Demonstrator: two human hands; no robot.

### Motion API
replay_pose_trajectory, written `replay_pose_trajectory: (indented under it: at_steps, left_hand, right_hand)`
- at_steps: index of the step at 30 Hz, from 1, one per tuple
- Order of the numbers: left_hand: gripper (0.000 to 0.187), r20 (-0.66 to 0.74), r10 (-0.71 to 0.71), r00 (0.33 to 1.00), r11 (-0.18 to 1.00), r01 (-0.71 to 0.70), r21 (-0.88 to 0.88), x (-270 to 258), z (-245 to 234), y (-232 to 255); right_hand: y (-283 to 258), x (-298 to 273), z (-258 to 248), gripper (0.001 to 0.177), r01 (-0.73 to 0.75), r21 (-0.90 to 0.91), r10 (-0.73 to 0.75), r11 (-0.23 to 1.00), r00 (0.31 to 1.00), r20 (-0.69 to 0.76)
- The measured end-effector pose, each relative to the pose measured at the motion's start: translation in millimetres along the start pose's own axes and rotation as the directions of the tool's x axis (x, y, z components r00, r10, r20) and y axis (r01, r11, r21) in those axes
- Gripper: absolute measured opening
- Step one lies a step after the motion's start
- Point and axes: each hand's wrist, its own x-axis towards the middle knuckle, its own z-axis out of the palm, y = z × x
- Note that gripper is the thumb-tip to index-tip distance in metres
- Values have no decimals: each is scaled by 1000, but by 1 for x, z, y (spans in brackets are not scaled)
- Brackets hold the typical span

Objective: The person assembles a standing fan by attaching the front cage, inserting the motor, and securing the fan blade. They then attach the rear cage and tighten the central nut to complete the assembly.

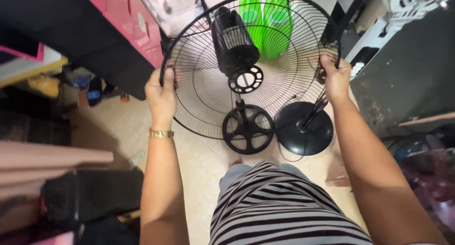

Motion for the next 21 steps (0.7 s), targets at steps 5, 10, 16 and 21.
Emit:
replay_pose_trajectory:
  at_steps: [5,10,16,21]
  left_hand:
    - [28,149,1,989,993,16,-114,4,-8,-5]
    - [26,219,158,963,987,-152,-46,-10,-17,6]
    - [23,170,388,906,920,-391,-15,-1,-12,-11]
    - [22,145,427,892,903,-429,-22,31,2,-28]
  right_hand:
    - [-2,1,-11,25,83,-299,-102,951,994,-49]
    - [-17,-31,-13,27,42,-470,-105,882,988,-109]
    - [-36,-44,1,39,-32,-727,-112,686,982,-149]
    - [-43,-18,19,47,-61,-783,-79,619,987,-139]
